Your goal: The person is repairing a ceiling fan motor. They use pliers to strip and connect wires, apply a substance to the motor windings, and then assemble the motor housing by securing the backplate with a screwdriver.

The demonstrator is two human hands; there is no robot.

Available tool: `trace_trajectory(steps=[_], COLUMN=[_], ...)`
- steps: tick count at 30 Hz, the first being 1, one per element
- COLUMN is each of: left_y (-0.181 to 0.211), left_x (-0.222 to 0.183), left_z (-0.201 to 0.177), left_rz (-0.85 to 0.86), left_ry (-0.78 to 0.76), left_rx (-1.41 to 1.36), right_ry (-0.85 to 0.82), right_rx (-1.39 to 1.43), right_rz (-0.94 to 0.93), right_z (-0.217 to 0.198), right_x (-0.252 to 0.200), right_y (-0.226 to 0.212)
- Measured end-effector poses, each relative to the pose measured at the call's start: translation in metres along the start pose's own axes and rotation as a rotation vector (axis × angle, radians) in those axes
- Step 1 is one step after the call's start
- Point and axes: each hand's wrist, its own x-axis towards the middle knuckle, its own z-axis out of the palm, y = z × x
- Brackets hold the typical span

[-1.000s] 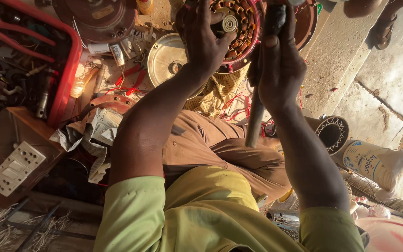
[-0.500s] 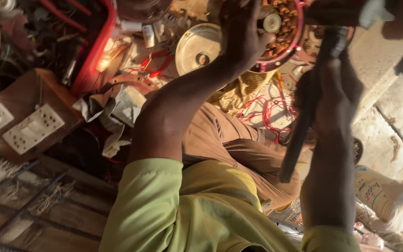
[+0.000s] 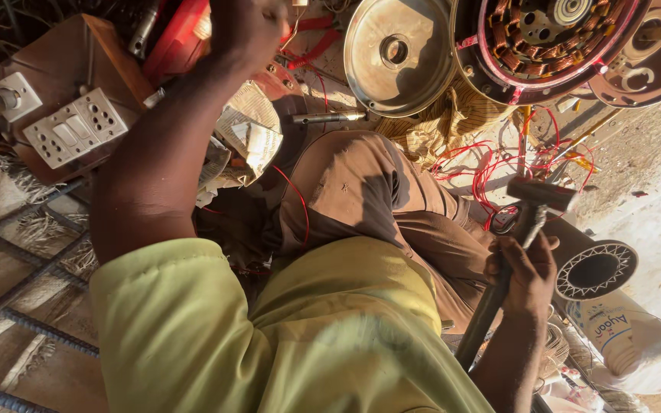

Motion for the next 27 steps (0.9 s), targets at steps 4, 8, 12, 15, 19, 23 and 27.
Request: trace_trajectory(steps=[4,8,12,15,19,23,27], left_y=[0.016,0.018,0.019,0.015,0.006,-0.014,-0.067], left_x=[-0.056,-0.093,-0.111,-0.106,-0.085,-0.061,-0.042], left_z=[0.057,0.054,0.022,0.007,0.004,-0.011,-0.052], left_rz=[0.003,0.039,0.083,0.100,-0.083,-0.059,-0.003], left_ry=[-0.115,-0.433,-0.334,-0.215,0.035,0.368,0.632], left_rx=[0.051,0.337,0.101,-0.179,-0.283,-0.239,0.224], right_ry=[0.019,0.036,0.052,0.036,0.069,0.092,0.106], right_rx=[0.036,-0.067,-0.181,-0.193,-0.250,-0.284,-0.274], right_rz=[0.114,0.147,0.168,0.200,0.218,0.243,0.251], right_z=[-0.006,-0.001,0.008,0.012,0.015,0.016,0.017], right_x=[0.013,0.010,0.011,0.015,0.018,0.017,0.019], right_y=[0.037,0.053,0.059,0.061,0.059,0.059,0.058])
